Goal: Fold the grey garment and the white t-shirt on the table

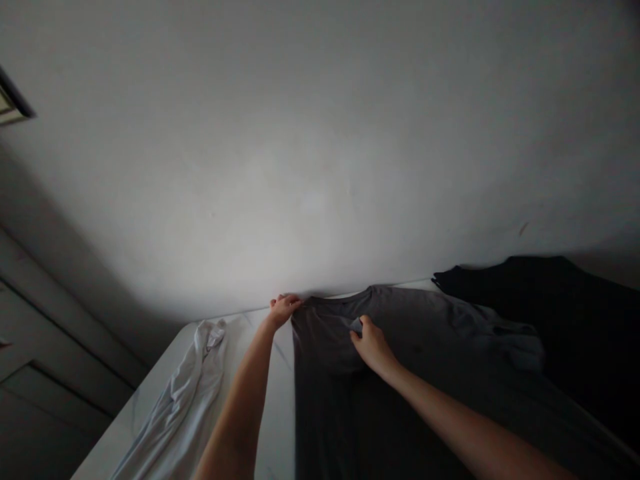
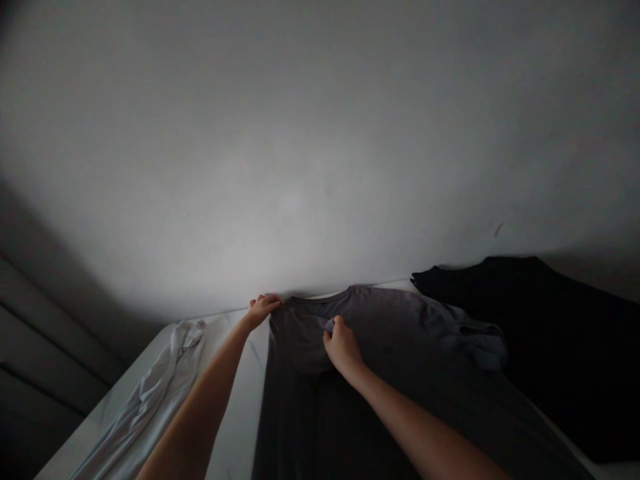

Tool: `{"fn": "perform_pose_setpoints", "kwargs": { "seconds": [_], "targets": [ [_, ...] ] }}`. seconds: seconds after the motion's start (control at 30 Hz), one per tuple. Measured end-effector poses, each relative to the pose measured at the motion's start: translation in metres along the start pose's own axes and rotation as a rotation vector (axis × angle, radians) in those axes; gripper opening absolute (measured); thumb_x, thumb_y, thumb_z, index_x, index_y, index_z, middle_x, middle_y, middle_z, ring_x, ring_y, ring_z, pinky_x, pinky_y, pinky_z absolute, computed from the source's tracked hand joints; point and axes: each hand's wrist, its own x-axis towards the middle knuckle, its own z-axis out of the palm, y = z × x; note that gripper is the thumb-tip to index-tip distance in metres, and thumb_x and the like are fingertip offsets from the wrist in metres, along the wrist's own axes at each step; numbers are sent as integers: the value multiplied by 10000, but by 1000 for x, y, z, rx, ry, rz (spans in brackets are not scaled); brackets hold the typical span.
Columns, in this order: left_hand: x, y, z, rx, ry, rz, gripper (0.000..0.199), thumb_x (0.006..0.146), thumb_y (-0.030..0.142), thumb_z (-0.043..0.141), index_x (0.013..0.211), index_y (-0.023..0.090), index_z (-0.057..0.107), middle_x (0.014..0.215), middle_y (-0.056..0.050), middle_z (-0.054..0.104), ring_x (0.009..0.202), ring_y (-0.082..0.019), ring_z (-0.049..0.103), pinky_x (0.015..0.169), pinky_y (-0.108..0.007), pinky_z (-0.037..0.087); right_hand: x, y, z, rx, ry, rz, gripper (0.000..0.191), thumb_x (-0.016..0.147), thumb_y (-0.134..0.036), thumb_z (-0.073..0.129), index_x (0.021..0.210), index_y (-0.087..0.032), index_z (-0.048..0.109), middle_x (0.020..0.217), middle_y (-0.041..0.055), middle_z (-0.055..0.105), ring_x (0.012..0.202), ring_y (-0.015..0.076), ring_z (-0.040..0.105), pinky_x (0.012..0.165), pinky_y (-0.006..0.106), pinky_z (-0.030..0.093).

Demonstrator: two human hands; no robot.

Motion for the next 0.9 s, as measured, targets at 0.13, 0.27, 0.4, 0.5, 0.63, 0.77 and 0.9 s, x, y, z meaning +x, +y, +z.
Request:
{"fn": "perform_pose_setpoints", "kwargs": {
  "seconds": [0.13, 0.27, 0.4, 0.5, 0.63, 0.77, 0.9],
  "targets": [
    [-1, -4, -3, 10, -10, 18, 232, 875, 310, 499, 999, 248, 685, 1069, -28, 696, 1116, -231, 511, 1001, -402, 328, -3, -1, -3, -16, -38, 8, 148, 821, -141, 601, 963, -170, 569, 820, 85, 703, 799, 221, 692, 616, 243, 417],
    [1, 1, -2, 22, 0, 63, 230, 883, 261, 481, 1002, 222, 674, 1074, -44, 693, 1061, -205, 546, 970, -363, 353, -11, -4, -7, -43, -72, 1, 144, 849, -162, 583, 991, -167, 566, 848, 100, 708, 811, 227, 695, 612, 246, 416],
    [3, 6, 3, 60, 18, 115, 205, 898, 237, 479, 999, 248, 657, 1093, -32, 685, 1095, -206, 541, 958, -373, 353, -17, -9, -16, -76, -99, -6, 151, 874, -173, 568, 1024, -166, 557, 880, 104, 709, 849, 224, 696, 638, 245, 437],
    [2, 7, 8, 112, 50, 140, 179, 914, 264, 497, 1031, 255, 632, 1093, -41, 677, 1118, -225, 534, 954, -393, 359, -20, -14, -30, -123, -133, -12, 185, 896, -167, 536, 1078, -141, 549, 896, 115, 707, 867, 233, 694, 661, 265, 468],
    [-6, 11, 11, 179, 121, 173, 183, 908, 288, 538, 1074, 250, 605, 1132, -58, 646, 1116, -242, 528, 948, -393, 376, -30, -26, -50, -322, -88, -109, 292, 884, -140, 534, 1173, -99, 549, 1051, 193, 680, 896, 276, 685, 714, 348, 522],
    [-18, 26, 11, 208, 230, 168, 218, 925, 250, 491, 1124, 247, 581, 1175, -69, 605, 1139, -245, 499, 967, -393, 377, -45, -44, -49, -349, 46, -526, 504, 859, -181, 591, 1351, -131, 494, 1401, 197, 502, 1284, 350, 466, 1055, 509, 386],
    [-32, 39, 16, 196, 284, 132, 273, 942, 176, 386, 1138, 217, 571, 1149, -75, 619, 1097, -214, 542, 949, -371, 414, -61, -64, -25, -235, -234, -764, 493, 904, -318, 562, 1339, -89, 534, 1486, 178, 415, 1410, 308, 300, 1154, 455, 287]
  ]
}}
